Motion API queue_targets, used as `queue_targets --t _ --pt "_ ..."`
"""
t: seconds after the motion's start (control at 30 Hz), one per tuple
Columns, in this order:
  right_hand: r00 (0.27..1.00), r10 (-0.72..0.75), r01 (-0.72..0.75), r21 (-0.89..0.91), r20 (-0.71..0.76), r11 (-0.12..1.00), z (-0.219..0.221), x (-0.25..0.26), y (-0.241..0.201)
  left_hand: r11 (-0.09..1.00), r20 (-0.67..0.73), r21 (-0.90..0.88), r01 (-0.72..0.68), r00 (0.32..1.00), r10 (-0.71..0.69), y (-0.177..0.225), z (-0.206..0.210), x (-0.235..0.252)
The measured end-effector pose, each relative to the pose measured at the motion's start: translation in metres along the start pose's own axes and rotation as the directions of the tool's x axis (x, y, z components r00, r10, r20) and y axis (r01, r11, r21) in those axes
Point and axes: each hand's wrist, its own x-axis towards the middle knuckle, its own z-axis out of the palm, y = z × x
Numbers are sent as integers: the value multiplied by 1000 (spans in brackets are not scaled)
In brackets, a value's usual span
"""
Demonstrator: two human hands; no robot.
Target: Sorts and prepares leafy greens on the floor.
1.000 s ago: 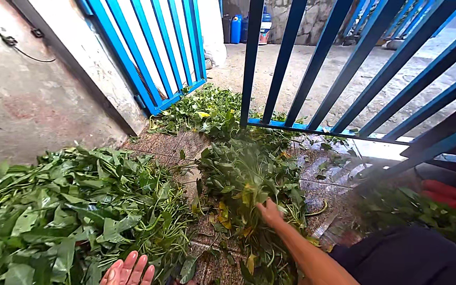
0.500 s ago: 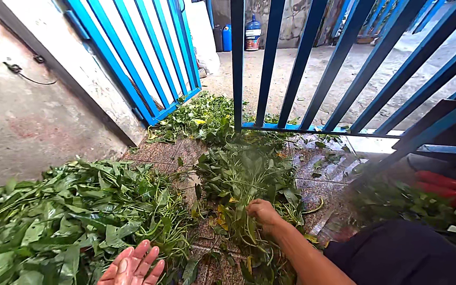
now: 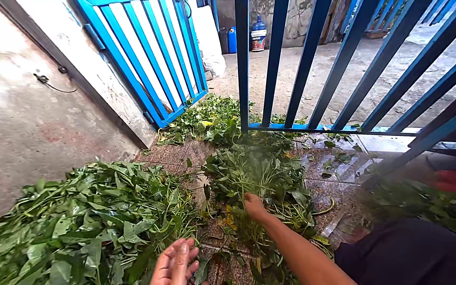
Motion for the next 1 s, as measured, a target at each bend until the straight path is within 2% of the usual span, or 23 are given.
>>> queue_targets --t 0.1,0.23,0.37,0.43,0.6,0.7,0.83,1.0 --pt "982 177 -179 24 64 984 13 28 14 999 78 -39 19 997 -16 -11 1 6" --pt "987 142 -153 156 78 976 28 29 17 996 52 -76 50 998 -46 -17 -3 11" --pt "984 179 -175 -136 19 975 25 6 -7 996 -13 -61 72 997 -73 -17 -4 13" --pt "978 209 -206 -168 2 964 26 2 -19 996 5 -65 65 998 -65 -18 -2 12" --pt "946 310 -316 61 91 947 40 21 -9 995 22 -70 64 998 -62 -21 -1 12" --pt "933 346 -357 132 101 925 38 36 4 995 11 -81 66 998 -66 -21 -1 14" --pt "960 231 -265 248 156 932 40 43 8 994 -5 -92 65 998 -66 -26 -3 17" --pt "982 -130 54 452 139 890 39 -17 -40 999 -54 -50 18 998 -21 -26 -3 18"
